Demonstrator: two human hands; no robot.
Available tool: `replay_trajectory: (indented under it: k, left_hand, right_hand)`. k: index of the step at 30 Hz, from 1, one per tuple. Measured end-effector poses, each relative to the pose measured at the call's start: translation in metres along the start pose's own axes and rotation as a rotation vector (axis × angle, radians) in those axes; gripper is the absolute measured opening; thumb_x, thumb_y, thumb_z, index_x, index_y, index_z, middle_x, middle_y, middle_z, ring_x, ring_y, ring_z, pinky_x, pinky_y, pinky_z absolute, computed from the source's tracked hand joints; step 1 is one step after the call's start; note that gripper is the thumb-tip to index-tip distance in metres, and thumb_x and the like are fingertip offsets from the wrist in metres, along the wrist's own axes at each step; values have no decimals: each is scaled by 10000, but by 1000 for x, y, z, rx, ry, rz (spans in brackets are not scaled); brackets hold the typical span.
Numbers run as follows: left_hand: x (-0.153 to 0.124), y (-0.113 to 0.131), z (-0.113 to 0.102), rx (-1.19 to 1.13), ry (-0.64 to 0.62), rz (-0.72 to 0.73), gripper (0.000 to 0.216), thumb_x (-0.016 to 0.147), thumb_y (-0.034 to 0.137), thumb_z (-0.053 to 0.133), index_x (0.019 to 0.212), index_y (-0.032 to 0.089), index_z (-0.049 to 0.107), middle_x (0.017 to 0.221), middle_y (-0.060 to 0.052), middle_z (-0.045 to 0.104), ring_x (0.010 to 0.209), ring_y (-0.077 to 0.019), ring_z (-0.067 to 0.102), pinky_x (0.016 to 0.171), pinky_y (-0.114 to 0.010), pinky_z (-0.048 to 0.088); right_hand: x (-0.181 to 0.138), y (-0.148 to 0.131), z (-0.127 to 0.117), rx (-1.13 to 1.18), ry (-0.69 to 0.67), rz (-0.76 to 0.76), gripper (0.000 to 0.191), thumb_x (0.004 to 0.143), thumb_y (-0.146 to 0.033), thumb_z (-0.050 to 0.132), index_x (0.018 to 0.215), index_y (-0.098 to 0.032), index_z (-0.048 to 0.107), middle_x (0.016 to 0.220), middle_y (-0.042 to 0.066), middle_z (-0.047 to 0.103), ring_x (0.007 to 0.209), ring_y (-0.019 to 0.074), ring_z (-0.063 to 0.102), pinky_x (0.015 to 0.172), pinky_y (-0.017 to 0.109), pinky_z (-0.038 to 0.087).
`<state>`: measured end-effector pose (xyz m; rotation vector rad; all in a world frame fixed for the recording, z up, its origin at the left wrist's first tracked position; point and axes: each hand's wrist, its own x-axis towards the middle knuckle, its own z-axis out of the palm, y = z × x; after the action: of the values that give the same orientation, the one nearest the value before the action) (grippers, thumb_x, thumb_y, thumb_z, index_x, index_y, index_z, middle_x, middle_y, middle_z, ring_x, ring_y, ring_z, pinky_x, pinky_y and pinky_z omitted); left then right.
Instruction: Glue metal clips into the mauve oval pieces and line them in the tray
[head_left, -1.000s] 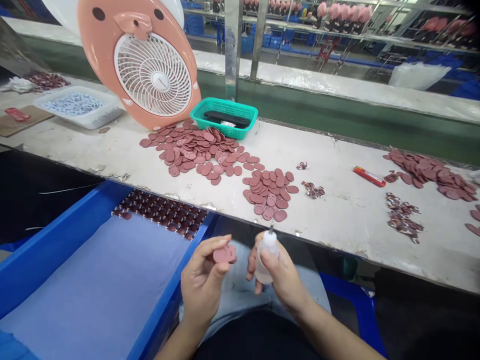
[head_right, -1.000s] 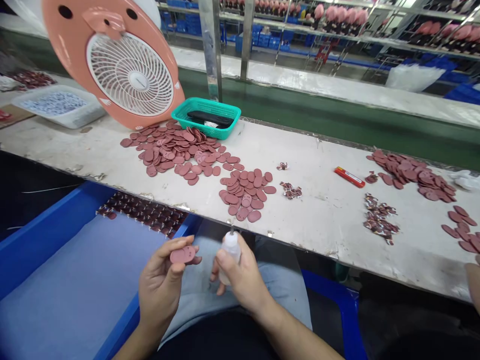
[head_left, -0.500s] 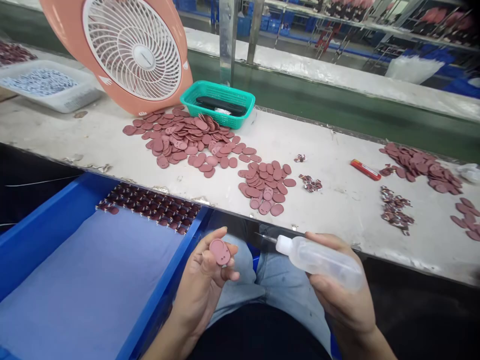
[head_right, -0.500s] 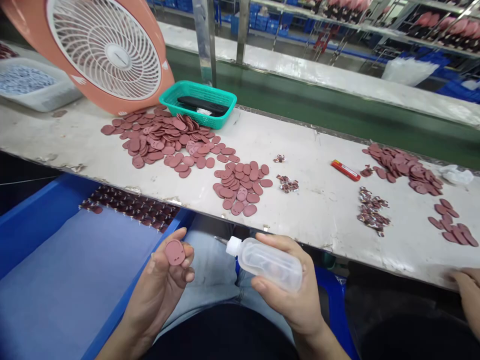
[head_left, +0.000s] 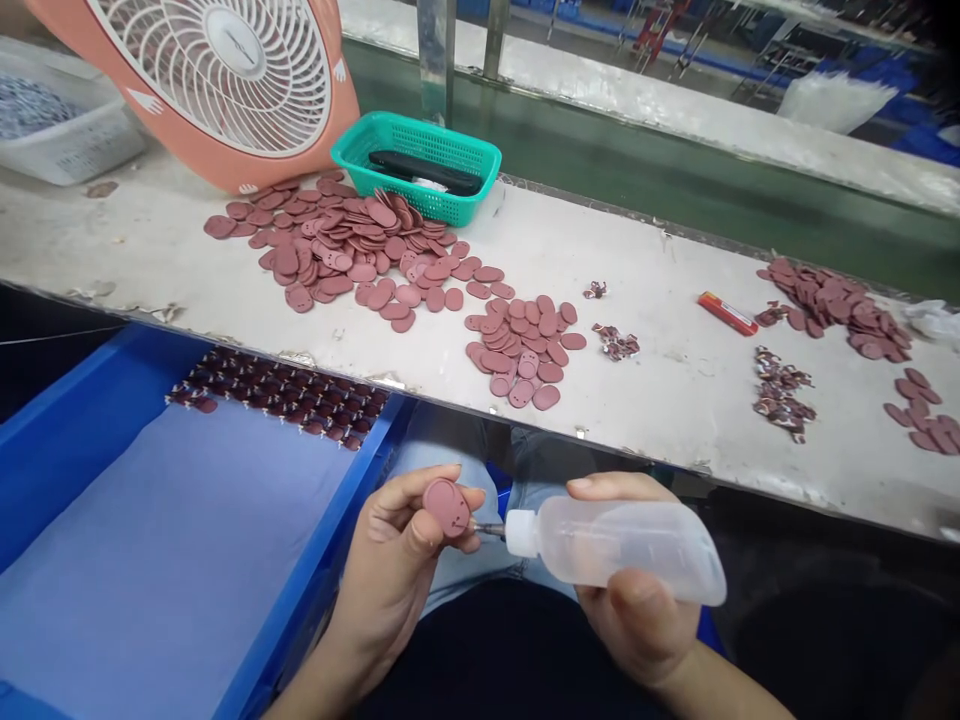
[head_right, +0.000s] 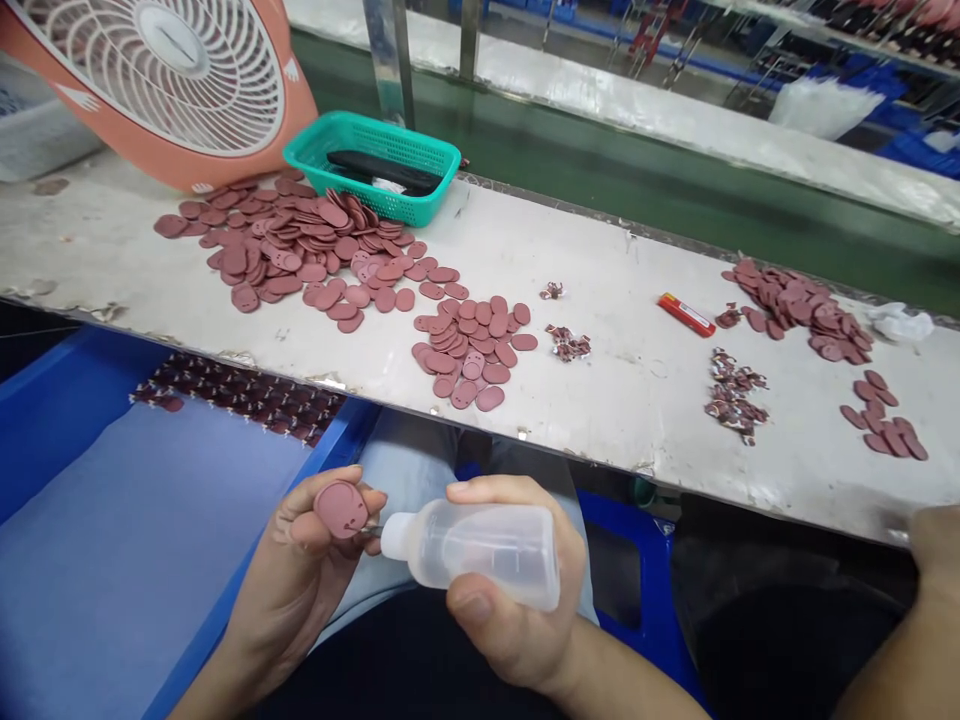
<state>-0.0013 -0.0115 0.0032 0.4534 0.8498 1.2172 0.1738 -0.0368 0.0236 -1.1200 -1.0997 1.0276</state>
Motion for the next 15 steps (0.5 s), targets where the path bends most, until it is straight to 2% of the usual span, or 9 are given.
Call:
replay_trajectory:
  k: [11,15]
  left_hand:
    - [0,-1,1,3,-18,-13,325,630,435,884,906,275,819,773,-38,812,578,-111,700,577,-164,573]
    - [0,1,1,5,-24,-15,333,629,442,883,907,271,820,773,-44,812,551,-112,693,573,-174,573]
  right_hand:
    - [4,-7,2,29,-79,6,287,874,-493,680,1103,-321,677,778,37,682,473,151,551,419,316,440]
    - [1,-3,0,-15,-86,27,335,853,-546,674,1087,-306,662,765,50,676,516,193,592,460,363,481]
